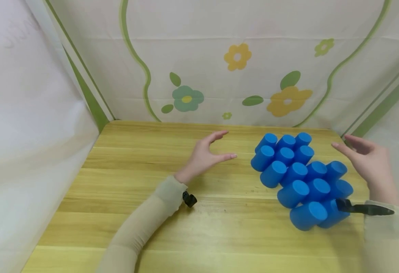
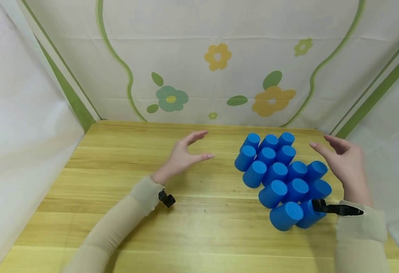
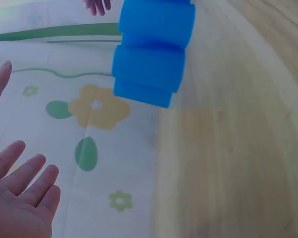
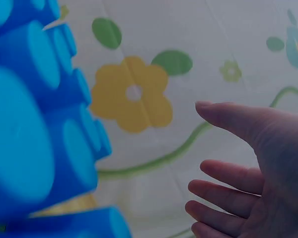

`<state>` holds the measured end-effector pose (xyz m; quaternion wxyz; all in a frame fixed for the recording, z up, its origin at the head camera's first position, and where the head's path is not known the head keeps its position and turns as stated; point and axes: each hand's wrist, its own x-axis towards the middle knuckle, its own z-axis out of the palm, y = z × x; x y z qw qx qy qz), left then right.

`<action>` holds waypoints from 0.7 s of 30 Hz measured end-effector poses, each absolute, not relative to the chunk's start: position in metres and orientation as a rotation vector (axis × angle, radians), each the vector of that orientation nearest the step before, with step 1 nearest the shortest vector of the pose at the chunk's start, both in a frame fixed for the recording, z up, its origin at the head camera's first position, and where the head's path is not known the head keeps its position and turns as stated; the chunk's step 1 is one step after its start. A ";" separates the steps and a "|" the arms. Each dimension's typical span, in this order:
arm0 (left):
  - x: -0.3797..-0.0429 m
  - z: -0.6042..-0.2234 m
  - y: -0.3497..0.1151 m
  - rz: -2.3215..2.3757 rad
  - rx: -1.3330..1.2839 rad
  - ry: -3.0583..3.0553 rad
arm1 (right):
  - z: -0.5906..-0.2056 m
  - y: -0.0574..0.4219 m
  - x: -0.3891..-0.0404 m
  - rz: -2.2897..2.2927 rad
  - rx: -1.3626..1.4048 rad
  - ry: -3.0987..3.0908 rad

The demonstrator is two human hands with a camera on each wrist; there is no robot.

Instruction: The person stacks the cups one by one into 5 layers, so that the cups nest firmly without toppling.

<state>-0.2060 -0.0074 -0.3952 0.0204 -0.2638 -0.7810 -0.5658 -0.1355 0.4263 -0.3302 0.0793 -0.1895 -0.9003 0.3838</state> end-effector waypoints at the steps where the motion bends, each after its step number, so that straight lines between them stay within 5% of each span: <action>1: -0.206 -0.398 -0.006 -1.760 -0.818 -2.433 | -0.335 0.431 -0.133 1.140 -0.581 -2.707; 21: -0.205 -0.416 0.032 -1.919 -0.821 -2.429 | -0.372 0.476 -0.111 1.180 -0.440 -2.973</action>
